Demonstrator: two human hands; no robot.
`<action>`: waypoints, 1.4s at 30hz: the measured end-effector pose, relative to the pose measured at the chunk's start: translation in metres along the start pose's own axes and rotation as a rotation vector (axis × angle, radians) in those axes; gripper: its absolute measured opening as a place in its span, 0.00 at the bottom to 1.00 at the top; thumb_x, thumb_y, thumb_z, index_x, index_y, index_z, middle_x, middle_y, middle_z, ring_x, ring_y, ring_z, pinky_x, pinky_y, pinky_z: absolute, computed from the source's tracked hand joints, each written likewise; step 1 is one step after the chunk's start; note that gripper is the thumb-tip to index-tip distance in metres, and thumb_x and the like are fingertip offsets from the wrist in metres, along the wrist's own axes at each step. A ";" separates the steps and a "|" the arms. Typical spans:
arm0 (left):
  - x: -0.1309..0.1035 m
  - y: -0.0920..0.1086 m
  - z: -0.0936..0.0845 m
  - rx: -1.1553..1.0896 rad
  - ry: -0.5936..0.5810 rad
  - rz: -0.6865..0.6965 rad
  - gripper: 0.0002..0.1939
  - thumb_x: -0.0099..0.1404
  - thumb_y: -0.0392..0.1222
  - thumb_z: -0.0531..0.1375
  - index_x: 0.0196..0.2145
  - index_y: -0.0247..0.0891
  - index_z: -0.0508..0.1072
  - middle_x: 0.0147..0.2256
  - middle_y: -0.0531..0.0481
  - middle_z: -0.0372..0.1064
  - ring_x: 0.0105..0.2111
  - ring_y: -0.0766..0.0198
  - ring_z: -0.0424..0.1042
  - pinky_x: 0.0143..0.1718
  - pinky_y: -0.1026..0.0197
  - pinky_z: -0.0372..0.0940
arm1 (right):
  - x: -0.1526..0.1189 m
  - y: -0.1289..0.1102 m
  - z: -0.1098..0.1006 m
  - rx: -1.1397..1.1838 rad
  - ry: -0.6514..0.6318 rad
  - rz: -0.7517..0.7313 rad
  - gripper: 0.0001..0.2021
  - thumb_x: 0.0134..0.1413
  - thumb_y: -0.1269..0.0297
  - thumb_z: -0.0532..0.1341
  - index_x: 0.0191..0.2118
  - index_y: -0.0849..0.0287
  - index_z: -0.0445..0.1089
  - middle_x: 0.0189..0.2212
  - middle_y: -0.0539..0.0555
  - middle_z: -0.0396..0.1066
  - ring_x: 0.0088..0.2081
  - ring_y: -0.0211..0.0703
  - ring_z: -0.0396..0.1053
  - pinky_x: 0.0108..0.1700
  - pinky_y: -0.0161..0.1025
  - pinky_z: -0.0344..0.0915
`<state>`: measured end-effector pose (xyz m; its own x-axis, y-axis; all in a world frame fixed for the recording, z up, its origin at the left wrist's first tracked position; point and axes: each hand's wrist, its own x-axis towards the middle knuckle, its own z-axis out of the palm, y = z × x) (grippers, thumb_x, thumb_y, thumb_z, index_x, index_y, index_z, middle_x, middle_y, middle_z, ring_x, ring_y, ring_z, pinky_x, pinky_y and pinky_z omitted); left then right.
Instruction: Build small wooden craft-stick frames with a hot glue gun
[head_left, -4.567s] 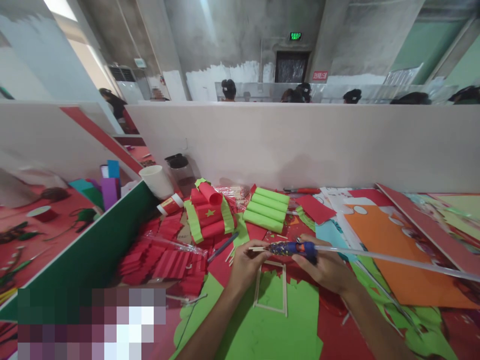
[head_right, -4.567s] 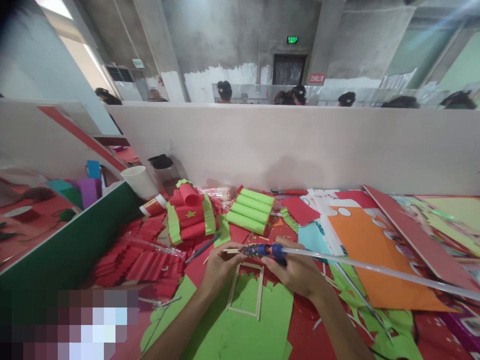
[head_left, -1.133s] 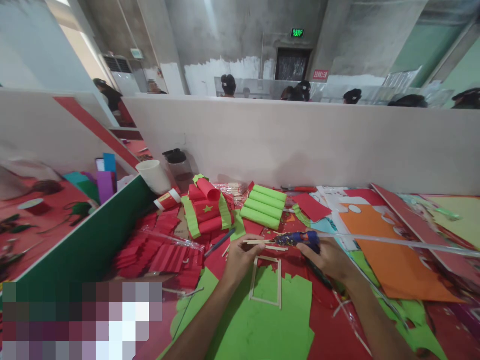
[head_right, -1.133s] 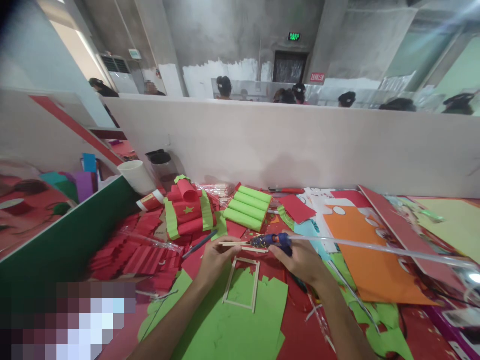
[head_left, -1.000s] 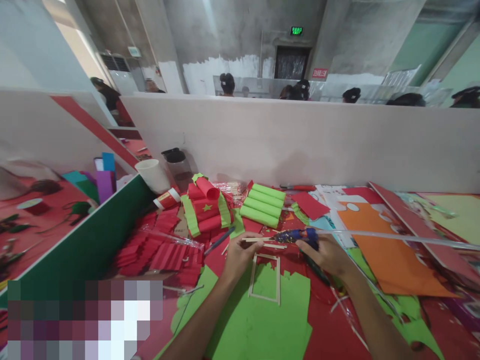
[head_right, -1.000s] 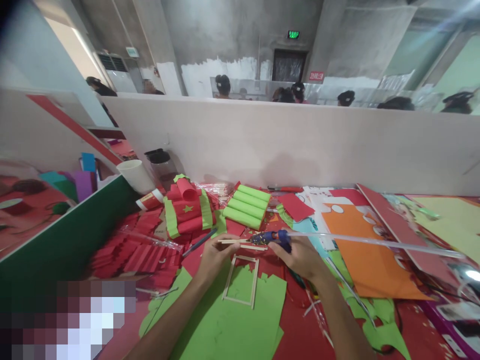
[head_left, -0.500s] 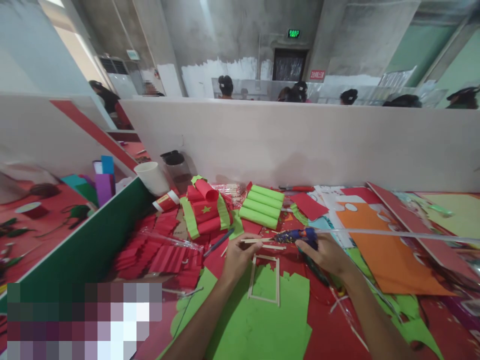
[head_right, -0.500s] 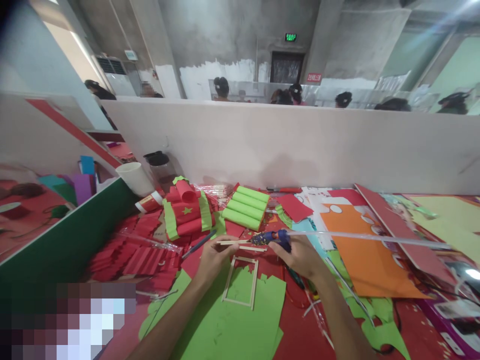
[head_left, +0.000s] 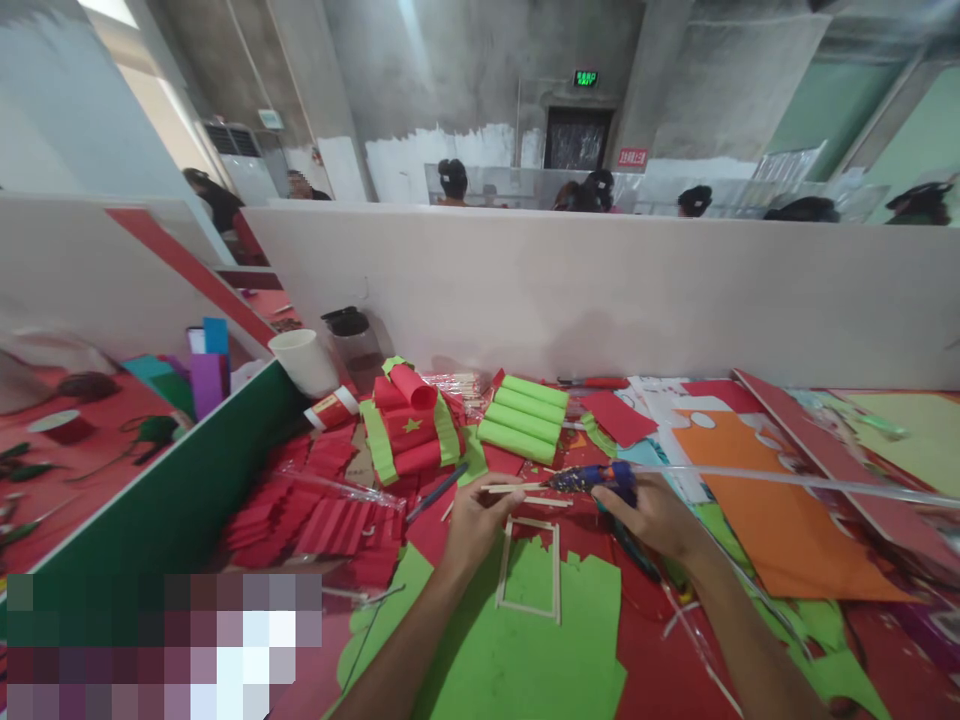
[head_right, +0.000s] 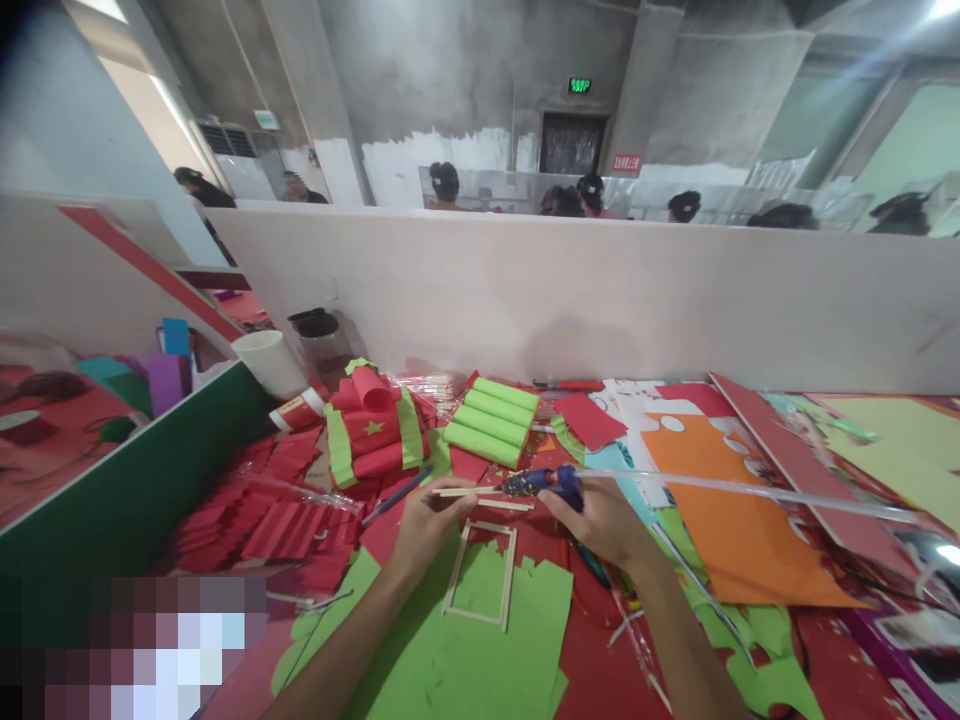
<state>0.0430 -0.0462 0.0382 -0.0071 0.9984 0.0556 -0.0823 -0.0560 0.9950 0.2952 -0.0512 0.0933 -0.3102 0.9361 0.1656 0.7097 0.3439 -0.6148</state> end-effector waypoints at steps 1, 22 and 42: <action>0.001 -0.001 0.000 0.000 0.005 0.006 0.10 0.51 0.45 0.69 0.30 0.37 0.80 0.31 0.46 0.78 0.32 0.57 0.74 0.36 0.56 0.69 | 0.000 0.001 -0.001 -0.005 0.002 0.000 0.18 0.62 0.50 0.55 0.32 0.56 0.75 0.28 0.52 0.75 0.31 0.46 0.69 0.37 0.40 0.63; 0.002 -0.003 -0.002 -0.010 0.002 0.025 0.08 0.52 0.43 0.68 0.31 0.38 0.80 0.31 0.46 0.77 0.31 0.58 0.74 0.36 0.56 0.68 | 0.000 0.007 -0.004 0.028 0.020 0.017 0.17 0.62 0.51 0.56 0.30 0.57 0.72 0.26 0.51 0.73 0.30 0.44 0.68 0.36 0.39 0.62; 0.002 -0.001 -0.003 -0.036 0.024 -0.003 0.10 0.52 0.44 0.69 0.31 0.37 0.80 0.31 0.46 0.78 0.32 0.57 0.75 0.36 0.57 0.69 | -0.007 0.025 -0.003 0.400 -0.152 0.118 0.24 0.59 0.44 0.56 0.22 0.57 0.59 0.15 0.45 0.57 0.19 0.35 0.55 0.23 0.34 0.53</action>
<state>0.0401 -0.0440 0.0372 -0.0306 0.9983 0.0502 -0.1183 -0.0535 0.9915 0.3167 -0.0487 0.0793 -0.3522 0.9357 -0.0207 0.4544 0.1516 -0.8778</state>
